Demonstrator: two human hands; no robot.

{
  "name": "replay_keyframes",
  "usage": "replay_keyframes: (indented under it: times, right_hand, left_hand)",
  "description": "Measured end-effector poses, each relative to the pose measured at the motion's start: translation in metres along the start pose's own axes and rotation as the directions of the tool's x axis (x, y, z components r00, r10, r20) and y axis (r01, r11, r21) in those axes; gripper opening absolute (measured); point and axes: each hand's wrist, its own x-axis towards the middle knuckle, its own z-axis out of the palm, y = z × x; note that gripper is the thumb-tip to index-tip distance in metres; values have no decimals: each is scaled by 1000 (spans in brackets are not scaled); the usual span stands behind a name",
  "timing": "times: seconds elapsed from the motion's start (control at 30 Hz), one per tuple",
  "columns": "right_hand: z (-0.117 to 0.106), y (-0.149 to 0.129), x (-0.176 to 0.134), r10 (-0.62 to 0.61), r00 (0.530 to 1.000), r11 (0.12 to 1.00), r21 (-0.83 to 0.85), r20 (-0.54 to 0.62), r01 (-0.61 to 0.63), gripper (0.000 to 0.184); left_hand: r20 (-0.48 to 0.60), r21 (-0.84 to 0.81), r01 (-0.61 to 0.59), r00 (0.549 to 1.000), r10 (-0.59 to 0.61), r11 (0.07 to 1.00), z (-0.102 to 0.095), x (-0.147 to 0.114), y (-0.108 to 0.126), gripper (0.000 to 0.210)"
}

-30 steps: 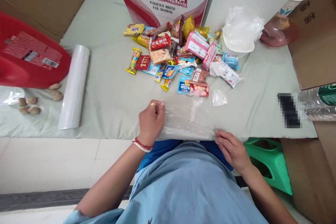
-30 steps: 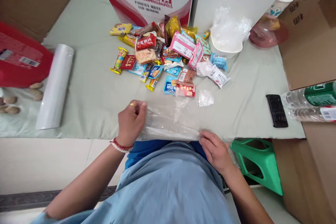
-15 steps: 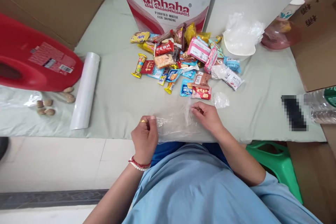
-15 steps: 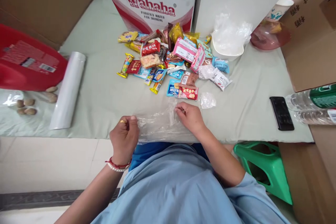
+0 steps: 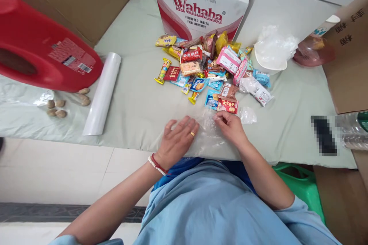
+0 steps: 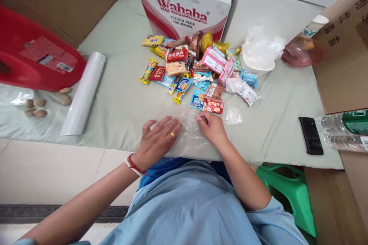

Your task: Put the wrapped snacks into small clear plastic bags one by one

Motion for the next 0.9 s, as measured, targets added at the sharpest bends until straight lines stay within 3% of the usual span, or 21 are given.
replay_keyframes:
  times: [0.13, 0.27, 0.4, 0.47, 0.57, 0.63, 0.73, 0.8, 0.9]
  right_hand:
    - [-19, 16, -13, 79, 993, 997, -15, -92, -81, 32]
    - [-46, 32, -33, 176, 978, 984, -9, -113, -178, 40]
    - [-94, 25, -29, 223, 970, 971, -71, -96, -230, 46]
    - [-118, 10, -7, 195, 960, 962, -152, -203, -228, 46]
    - [-137, -14, 53, 63, 928, 905, -371, -367, -208, 51]
    - [-136, -25, 101, 52, 935, 819, -520, -352, -242, 60]
    - [-121, -28, 158, 171, 936, 739, -588, -308, -329, 65]
    - [-111, -22, 176, 212, 930, 762, -545, -301, -351, 57]
    - [-107, -9, 177, 168, 938, 896, -350, -304, -274, 42]
  left_hand:
    - [-92, -48, 168, 981, -172, 985, 9, 9, -23, 40]
    - [-133, -157, 149, 976, -170, 976, 14, 1, -36, 51]
    - [-44, -108, 130, 990, -135, 986, 8, -3, -38, 45]
    - [-21, -90, 130, 991, -133, 987, 6, -3, -39, 44]
    - [-28, -72, 126, 991, -128, 989, 7, -3, -40, 45]
    - [-36, -54, 115, 992, -117, 992, 10, -5, -41, 47]
    - [-44, -31, 103, 994, -104, 994, 11, -13, -40, 55]
    - [-46, -15, 118, 992, -118, 993, 9, -19, -38, 62]
    - [-47, 20, 172, 984, -170, 985, 6, -22, -35, 64]
